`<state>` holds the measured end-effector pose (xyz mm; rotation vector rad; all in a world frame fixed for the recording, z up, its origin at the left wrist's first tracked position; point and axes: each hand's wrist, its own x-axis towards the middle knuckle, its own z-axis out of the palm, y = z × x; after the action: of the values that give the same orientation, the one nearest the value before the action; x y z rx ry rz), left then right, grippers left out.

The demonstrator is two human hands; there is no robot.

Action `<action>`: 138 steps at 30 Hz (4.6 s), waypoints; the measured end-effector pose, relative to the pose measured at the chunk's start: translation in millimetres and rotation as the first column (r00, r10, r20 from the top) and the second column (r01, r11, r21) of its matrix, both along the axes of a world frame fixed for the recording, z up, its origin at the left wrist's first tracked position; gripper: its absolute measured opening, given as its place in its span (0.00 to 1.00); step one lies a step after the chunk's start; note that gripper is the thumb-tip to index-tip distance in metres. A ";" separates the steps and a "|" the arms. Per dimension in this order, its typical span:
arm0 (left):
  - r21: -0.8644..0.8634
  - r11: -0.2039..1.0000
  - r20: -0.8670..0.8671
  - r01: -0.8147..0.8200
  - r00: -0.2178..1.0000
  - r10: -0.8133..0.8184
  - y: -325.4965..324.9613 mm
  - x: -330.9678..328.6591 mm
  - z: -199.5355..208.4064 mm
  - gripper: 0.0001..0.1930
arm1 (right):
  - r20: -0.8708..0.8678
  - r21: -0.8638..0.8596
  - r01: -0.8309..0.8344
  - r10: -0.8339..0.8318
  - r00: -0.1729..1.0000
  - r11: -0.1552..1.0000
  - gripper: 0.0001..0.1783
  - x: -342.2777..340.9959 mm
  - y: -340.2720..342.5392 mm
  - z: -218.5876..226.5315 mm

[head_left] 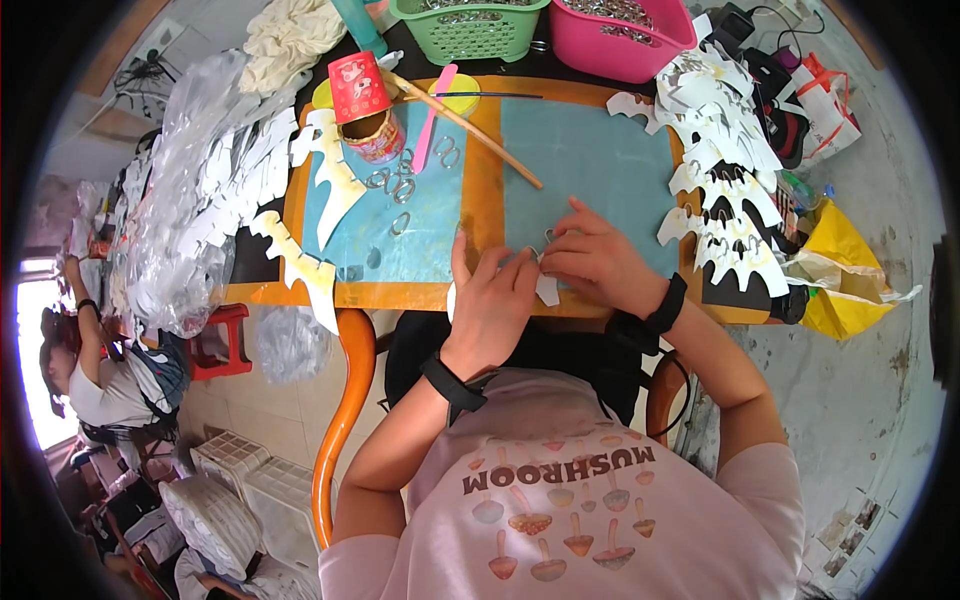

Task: The recorder is assembling small decorative or functional components for shoes by inserting rings or clips into pre-cut white fabric/material pieces.

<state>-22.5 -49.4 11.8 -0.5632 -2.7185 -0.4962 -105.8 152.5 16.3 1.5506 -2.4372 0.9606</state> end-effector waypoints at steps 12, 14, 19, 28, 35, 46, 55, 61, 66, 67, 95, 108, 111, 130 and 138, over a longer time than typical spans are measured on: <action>-0.194 0.964 -0.072 0.180 0.978 -0.197 -18.7 1.5 1.4 0.09 | -0.234 0.117 0.026 0.002 0.972 0.993 0.11 7.7 -1.4 0.9; -0.255 0.948 -0.071 0.190 0.974 -0.214 -20.0 1.6 2.9 0.10 | -0.249 0.130 0.013 0.020 0.968 0.991 0.11 8.1 1.3 3.8; -0.240 0.946 0.043 0.219 0.976 -0.215 -25.9 10.1 6.4 0.17 | -0.193 0.147 0.001 0.028 0.981 0.989 0.14 11.2 8.4 2.9; -0.123 0.960 0.142 0.253 0.962 -0.235 -32.9 9.0 10.0 0.23 | -0.234 0.246 -0.006 0.065 0.970 0.969 0.19 17.8 13.4 10.9; -0.063 0.968 0.144 0.241 0.962 -0.230 -30.0 7.1 10.4 0.23 | -0.114 0.184 0.005 0.016 0.993 0.983 0.19 15.9 17.6 4.9; 0.084 0.982 0.192 0.167 0.965 -0.180 -26.0 10.8 11.2 0.20 | -0.124 0.216 0.033 -0.006 0.992 0.976 0.17 17.5 8.3 12.9; 0.054 0.990 0.148 0.131 0.979 -0.138 -24.2 11.5 10.2 0.20 | 0.012 -0.089 0.229 -0.229 0.973 0.969 0.27 -2.3 -26.9 33.5; -0.119 0.989 0.042 0.091 0.995 -0.087 -19.1 25.0 3.1 0.24 | 0.121 0.112 0.109 -0.122 0.985 0.988 0.18 -6.0 -30.4 12.5; 0.131 0.990 -0.048 -0.045 0.998 0.051 -18.1 38.2 8.7 0.24 | 0.287 -0.060 0.164 -0.140 0.948 0.985 0.06 -2.0 -16.4 12.9; 0.277 0.956 -0.059 -0.095 0.992 0.115 -20.6 47.6 5.5 0.24 | 0.351 -0.087 0.219 -0.176 0.920 0.972 0.07 1.6 -18.1 17.8; 0.968 0.160 0.239 -0.193 0.904 -0.355 -3.4 14.6 28.1 0.12 | 0.717 -0.353 0.495 -0.110 0.688 0.794 0.09 69.5 -28.8 69.3; 0.958 0.282 0.148 -0.060 0.942 -0.300 -3.5 16.0 32.0 0.10 | 0.915 -0.402 0.540 0.307 0.260 0.740 0.15 71.4 -34.1 54.0; 0.929 0.357 0.206 -0.099 0.939 -0.276 -5.1 17.4 25.2 0.11 | 0.912 -0.399 0.581 0.375 0.168 0.709 0.14 74.5 -33.9 45.0; 0.925 0.330 0.316 -0.186 0.859 -0.403 -13.7 21.5 17.3 0.14 | 0.924 -0.330 0.554 0.143 0.353 0.764 0.16 71.5 -30.9 36.1; 0.801 -0.342 0.381 -0.491 0.859 -0.342 2.0 17.0 25.0 0.08 | 0.675 -0.154 0.287 -0.112 0.729 0.945 0.16 43.6 -8.3 45.0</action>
<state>-5.5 -47.4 36.8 0.4445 -1.2538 -2.8184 -62.2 144.2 61.4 0.9162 -2.6581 1.9475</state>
